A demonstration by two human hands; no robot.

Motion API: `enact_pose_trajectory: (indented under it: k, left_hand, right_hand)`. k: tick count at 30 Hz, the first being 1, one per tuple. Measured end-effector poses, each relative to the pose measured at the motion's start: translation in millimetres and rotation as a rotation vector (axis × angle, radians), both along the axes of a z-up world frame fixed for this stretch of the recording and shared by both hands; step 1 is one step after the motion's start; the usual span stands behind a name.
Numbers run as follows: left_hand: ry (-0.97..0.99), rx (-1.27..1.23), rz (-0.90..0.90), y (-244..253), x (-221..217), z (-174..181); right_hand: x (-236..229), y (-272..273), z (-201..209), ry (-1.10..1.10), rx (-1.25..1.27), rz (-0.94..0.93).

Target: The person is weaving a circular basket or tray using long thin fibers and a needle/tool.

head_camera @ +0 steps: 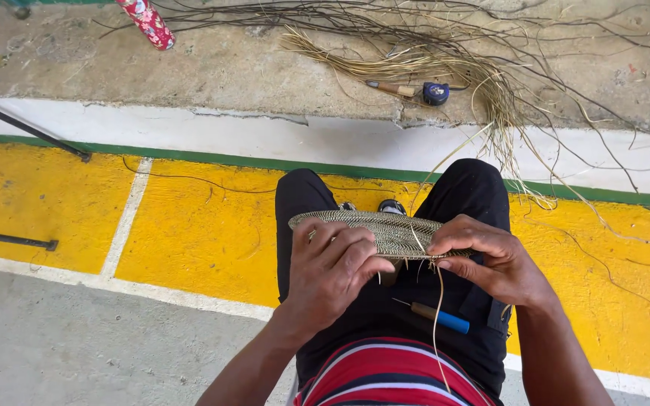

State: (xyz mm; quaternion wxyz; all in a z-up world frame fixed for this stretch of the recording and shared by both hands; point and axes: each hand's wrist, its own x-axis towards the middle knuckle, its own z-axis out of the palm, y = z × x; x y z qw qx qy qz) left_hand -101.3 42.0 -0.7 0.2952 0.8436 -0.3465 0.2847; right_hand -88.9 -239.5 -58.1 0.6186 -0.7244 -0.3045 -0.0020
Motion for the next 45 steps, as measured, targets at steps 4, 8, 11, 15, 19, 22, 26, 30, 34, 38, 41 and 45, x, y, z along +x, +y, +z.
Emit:
enact_pose_trajectory:
  k: [4, 8, 11, 15, 19, 22, 26, 30, 34, 38, 41, 45]
  left_hand:
    - [-0.002, 0.041, 0.023, -3, 2, -5]
    - [0.029, -0.008, 0.001, -5, 3, -10]
    - [0.056, -0.031, 0.006, -9, 4, -10]
    - [0.107, -0.002, 0.015, -11, 10, 0]
    - [-0.027, 0.021, -0.057, -15, 17, 5]
    - [-0.021, 0.006, -0.088, -16, 29, -5]
    - [0.072, -0.039, -0.084, -25, 47, -15]
    - [0.077, -0.045, -0.039, -40, 74, -16]
    - [0.106, -0.042, -0.028, -46, 98, -18]
    - [0.125, -0.007, -0.016, -49, 104, -20]
    - [0.132, 0.029, -0.016, -50, 112, -21]
    - [0.094, 0.124, -0.001, -57, 118, -24]
  right_hand:
    - [0, 3, -1, 0.052, -0.013, -0.034]
    - [-3, 3, -8, 0.086, 0.062, -0.039]
    - [-2, 2, -9, 0.066, 0.064, -0.053]
    - [-3, 3, -3, 0.091, 0.079, -0.069]
    - [1, 1, -8, 0.090, 0.064, -0.083]
    - [9, -1, -13, 0.163, 0.141, -0.091]
    - [27, -12, -6, 0.172, 0.087, -0.109]
    - [71, -9, 18, 0.197, -0.183, -0.248]
    - [100, -1, 9, 0.225, -0.112, -0.266]
    - [95, -4, -6, 0.151, 0.269, -0.344]
    - [89, -27, -4, 0.090, 0.558, -0.302]
    - [45, -46, 71, -0.059, 0.770, -0.116]
